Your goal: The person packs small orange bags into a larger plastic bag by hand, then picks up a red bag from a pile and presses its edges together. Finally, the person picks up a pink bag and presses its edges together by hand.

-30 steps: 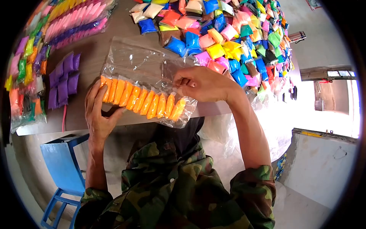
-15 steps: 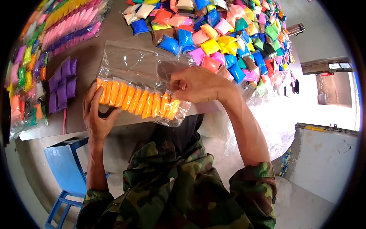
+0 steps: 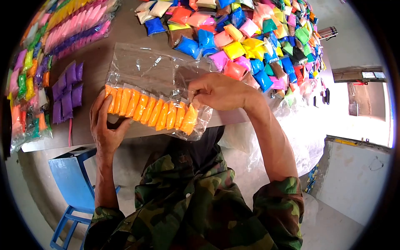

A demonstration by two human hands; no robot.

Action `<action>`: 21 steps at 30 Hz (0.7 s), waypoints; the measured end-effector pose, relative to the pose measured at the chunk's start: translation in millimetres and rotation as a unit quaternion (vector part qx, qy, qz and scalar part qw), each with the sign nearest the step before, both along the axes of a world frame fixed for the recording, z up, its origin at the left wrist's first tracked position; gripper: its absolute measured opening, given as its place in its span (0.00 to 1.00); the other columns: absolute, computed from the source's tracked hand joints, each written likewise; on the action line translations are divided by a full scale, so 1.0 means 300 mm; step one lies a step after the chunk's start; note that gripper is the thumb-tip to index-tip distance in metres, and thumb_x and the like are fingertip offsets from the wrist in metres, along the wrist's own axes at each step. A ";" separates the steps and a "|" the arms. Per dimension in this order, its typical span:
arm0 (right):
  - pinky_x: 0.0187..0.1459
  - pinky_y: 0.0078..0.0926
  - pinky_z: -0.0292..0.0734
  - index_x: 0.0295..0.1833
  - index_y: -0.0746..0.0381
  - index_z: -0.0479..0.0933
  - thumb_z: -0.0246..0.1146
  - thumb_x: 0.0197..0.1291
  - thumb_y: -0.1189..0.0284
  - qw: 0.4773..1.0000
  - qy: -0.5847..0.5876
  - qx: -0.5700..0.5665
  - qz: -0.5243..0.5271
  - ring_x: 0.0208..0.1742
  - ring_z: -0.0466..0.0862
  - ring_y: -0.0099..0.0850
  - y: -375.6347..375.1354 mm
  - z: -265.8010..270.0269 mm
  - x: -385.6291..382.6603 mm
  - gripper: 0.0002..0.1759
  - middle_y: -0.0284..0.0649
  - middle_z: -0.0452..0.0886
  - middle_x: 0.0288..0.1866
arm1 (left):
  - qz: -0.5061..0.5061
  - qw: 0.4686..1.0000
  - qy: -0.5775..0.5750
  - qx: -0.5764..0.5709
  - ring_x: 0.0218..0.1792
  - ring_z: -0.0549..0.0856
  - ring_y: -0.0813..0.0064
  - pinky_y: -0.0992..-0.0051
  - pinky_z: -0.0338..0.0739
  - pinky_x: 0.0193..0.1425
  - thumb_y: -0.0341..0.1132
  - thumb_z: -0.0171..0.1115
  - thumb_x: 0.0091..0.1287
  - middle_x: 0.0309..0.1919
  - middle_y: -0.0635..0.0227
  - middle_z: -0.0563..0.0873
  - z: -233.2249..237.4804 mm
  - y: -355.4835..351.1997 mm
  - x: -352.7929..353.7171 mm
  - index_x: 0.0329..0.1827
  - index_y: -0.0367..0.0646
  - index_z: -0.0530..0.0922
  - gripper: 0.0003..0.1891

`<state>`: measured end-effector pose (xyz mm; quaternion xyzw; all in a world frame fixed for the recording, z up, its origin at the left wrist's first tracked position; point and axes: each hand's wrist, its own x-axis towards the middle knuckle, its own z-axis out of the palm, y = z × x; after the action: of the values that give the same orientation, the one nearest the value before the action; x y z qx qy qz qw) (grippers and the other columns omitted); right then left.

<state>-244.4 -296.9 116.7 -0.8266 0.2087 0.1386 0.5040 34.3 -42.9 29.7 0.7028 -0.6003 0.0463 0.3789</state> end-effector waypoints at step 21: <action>0.55 0.35 0.84 0.53 0.59 0.89 0.62 0.71 0.62 1.000 -0.005 -0.005 -0.009 0.49 0.90 0.36 0.055 0.027 0.019 0.16 0.43 0.92 0.46 | 0.001 1.000 -0.005 0.008 0.74 0.81 0.48 0.53 0.77 0.79 0.29 0.91 0.46 0.76 0.55 0.81 0.005 0.005 -0.002 0.74 0.43 0.79 0.46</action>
<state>-238.7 -280.5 124.8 -0.8278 0.2141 0.1284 0.5024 33.8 -41.5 31.4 0.7061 -0.6021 0.0449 0.3700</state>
